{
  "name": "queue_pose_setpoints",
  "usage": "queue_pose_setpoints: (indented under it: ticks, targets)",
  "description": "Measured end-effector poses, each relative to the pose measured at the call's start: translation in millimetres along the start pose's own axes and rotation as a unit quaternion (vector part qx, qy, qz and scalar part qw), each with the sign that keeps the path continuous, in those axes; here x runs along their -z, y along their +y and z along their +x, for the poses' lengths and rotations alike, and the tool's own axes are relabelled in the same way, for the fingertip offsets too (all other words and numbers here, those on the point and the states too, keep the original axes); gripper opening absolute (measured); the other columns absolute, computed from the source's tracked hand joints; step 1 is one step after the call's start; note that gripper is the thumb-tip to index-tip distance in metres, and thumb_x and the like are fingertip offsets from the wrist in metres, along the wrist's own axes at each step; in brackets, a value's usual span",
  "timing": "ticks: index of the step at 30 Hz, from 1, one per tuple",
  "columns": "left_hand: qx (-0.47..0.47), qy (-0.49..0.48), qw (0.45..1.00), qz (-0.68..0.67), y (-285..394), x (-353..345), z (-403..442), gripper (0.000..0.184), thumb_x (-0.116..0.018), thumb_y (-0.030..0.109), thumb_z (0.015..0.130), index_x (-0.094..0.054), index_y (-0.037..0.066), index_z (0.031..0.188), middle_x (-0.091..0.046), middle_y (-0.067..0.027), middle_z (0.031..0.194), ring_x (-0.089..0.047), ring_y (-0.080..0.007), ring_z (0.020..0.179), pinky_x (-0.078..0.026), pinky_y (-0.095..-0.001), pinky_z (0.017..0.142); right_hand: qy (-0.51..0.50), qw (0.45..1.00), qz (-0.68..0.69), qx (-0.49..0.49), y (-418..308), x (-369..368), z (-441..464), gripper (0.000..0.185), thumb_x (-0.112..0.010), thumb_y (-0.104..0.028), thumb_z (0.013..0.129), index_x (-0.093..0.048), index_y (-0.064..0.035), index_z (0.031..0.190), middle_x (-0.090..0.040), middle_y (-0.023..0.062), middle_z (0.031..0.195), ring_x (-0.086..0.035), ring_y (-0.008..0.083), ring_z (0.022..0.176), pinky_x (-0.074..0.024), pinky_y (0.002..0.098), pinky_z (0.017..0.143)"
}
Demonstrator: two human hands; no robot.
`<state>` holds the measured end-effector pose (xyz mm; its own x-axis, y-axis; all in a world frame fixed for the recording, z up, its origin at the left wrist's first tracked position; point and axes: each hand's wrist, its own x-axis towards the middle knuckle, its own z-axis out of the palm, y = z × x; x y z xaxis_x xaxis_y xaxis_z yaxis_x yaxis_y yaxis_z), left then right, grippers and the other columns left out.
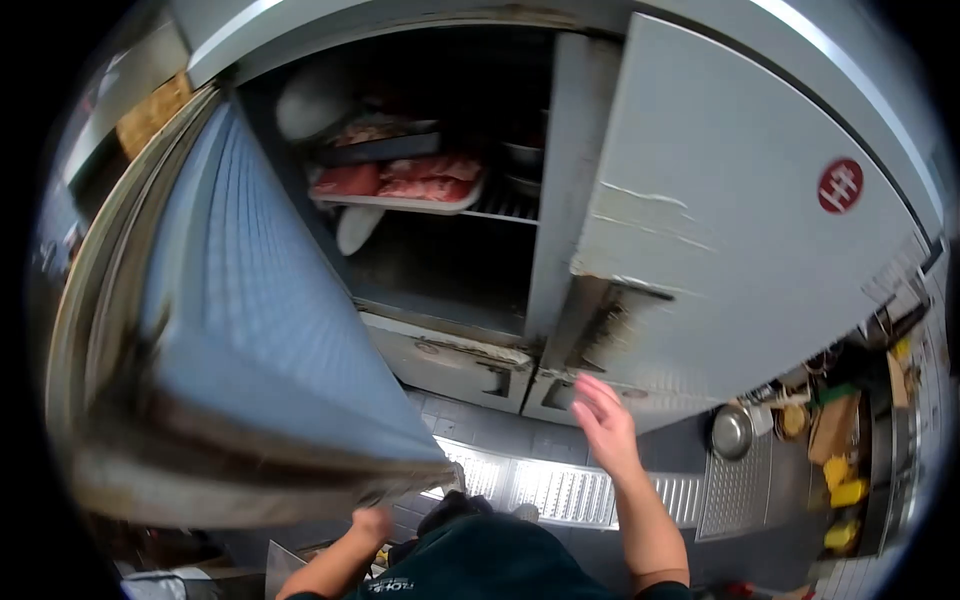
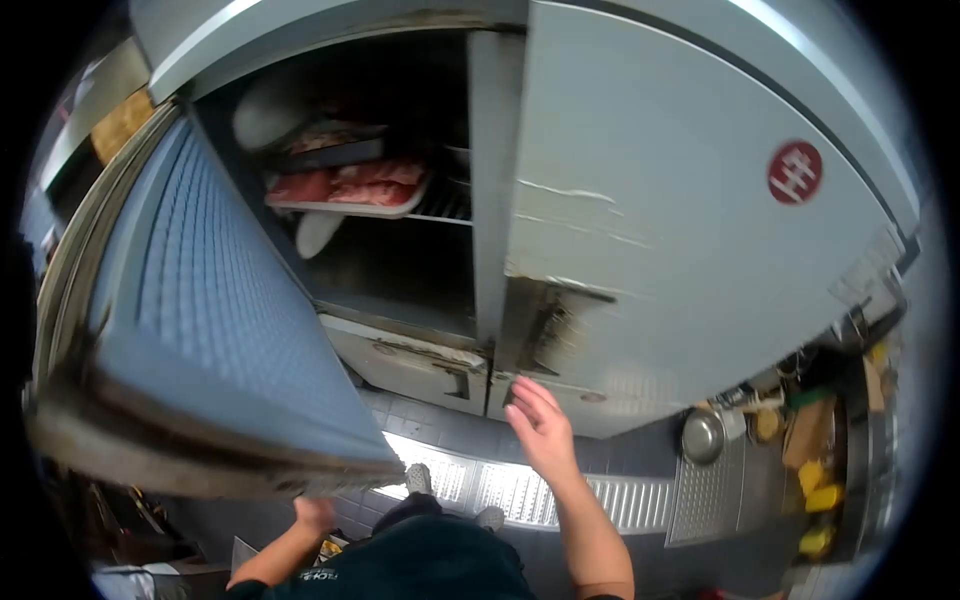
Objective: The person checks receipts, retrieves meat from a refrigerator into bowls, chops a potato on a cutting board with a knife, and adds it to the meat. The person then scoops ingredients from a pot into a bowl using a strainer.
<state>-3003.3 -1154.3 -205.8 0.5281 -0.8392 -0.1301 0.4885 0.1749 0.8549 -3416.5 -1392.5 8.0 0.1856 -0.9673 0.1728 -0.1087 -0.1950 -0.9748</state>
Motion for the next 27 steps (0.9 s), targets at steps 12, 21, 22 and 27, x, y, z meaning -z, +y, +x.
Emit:
queue_pose_setpoints:
  ticks: [12,21,22,27]
  targets:
    - [-0.272,0.219,0.936,-0.043,168.8,82.5,-30.7,0.053,-0.045,0.042,0.1,-0.051,0.002,0.135,-0.057,-0.0112,0.132,-0.054,-0.0289,0.12,-0.042,-0.0462,0.104,0.232,0.821,0.519,-0.057,-94.4,-157.0,326.2,0.035,-0.058,-0.014,0.099,-0.052,0.0048,0.128,-0.052,0.0143,0.128,-0.056,0.0257,0.11,-0.052,0.038,0.1]
    - [-0.283,0.187,0.938,-0.075,224.2,87.9,40.4,0.054,-0.045,0.043,0.1,-0.051,0.002,0.136,-0.056,-0.0113,0.133,-0.053,-0.0292,0.121,-0.041,-0.0465,0.104,0.194,0.814,0.54,-0.085,-132.5,-154.7,351.6,0.035,-0.052,-0.017,0.101,-0.053,-0.0088,0.136,-0.044,0.0114,0.144,-0.041,0.0308,0.132,-0.0491,0.0517,0.103]
    - [-0.281,0.187,0.938,-0.081,225.7,90.2,44.5,0.055,-0.045,0.043,0.1,-0.051,0.002,0.136,-0.056,-0.0113,0.133,-0.053,-0.0292,0.121,-0.041,-0.0466,0.104,0.185,0.822,0.533,-0.079,-132.6,-153.8,348.0,0.038,-0.051,-0.018,0.102,-0.051,-0.0084,0.138,-0.039,0.0133,0.149,-0.039,0.0333,0.134,-0.0485,0.0525,0.104]
    - [-0.274,0.182,0.94,-0.09,233.2,101.8,63.3,0.055,-0.044,0.044,0.1,-0.05,0.002,0.136,-0.056,-0.0113,0.134,-0.053,-0.0294,0.121,-0.041,-0.0468,0.105,0.16,0.831,0.524,-0.094,-147.2,-143.7,320.1,0.061,-0.047,-0.02,0.103,-0.017,-0.0041,0.154,-0.019,0.0205,0.157,-0.033,0.0509,0.138,-0.0472,0.0534,0.107]
